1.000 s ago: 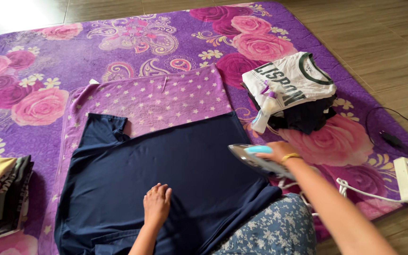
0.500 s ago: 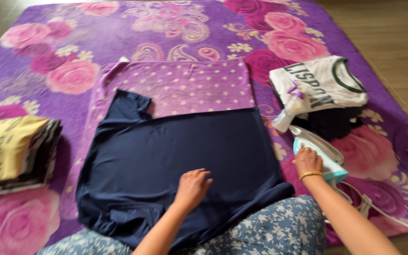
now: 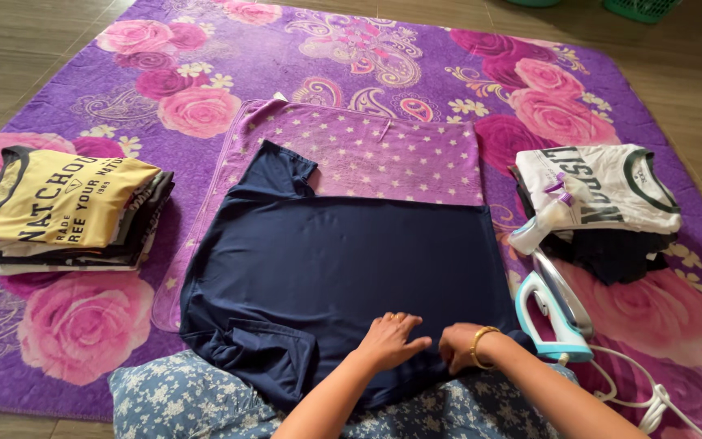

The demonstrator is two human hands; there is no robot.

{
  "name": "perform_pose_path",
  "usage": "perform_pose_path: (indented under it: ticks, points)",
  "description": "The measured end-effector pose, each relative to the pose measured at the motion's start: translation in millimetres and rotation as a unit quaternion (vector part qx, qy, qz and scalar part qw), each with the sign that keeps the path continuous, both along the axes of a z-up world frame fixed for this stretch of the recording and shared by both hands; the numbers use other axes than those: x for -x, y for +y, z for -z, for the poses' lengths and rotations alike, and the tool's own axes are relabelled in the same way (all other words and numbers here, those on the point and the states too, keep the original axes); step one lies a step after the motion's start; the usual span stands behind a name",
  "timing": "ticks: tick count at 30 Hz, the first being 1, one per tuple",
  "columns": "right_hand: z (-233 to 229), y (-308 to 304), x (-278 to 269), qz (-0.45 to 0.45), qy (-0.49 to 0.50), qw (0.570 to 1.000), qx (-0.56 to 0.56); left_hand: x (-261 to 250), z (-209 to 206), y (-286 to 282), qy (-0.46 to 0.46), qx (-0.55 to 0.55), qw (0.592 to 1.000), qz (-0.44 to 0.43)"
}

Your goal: The person irons a yellow t-shirt and a dark blue t-shirt on a purple mat. They use a spray bottle to moisten the fabric before ironing and fold the shirts after ironing.

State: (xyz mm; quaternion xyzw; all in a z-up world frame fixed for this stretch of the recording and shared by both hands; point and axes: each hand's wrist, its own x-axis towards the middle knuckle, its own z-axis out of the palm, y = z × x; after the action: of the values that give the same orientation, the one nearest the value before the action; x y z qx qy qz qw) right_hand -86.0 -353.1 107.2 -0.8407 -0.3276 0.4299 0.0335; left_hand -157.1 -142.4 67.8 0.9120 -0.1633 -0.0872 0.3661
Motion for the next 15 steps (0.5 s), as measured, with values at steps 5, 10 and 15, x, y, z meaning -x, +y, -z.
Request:
perform_pose_path:
  ticks: [5, 10, 15]
  points:
    - [9.6, -25.5, -32.5, 0.132, -0.115, 0.971, -0.162, 18.2, -38.6, 33.1, 0.129, -0.082, 0.983, 0.098]
    - [-70.6, -14.5, -33.2, 0.173, -0.109, 0.974, -0.096, 13.0, -34.7, 130.9, 0.082, -0.299, 0.943, 0.12]
    - [-91.0, -0.7, -54.2, 0.012, -0.333, 0.942, -0.039, -3.6, -59.6, 216.2, -0.094, -0.437, 0.893, 0.049]
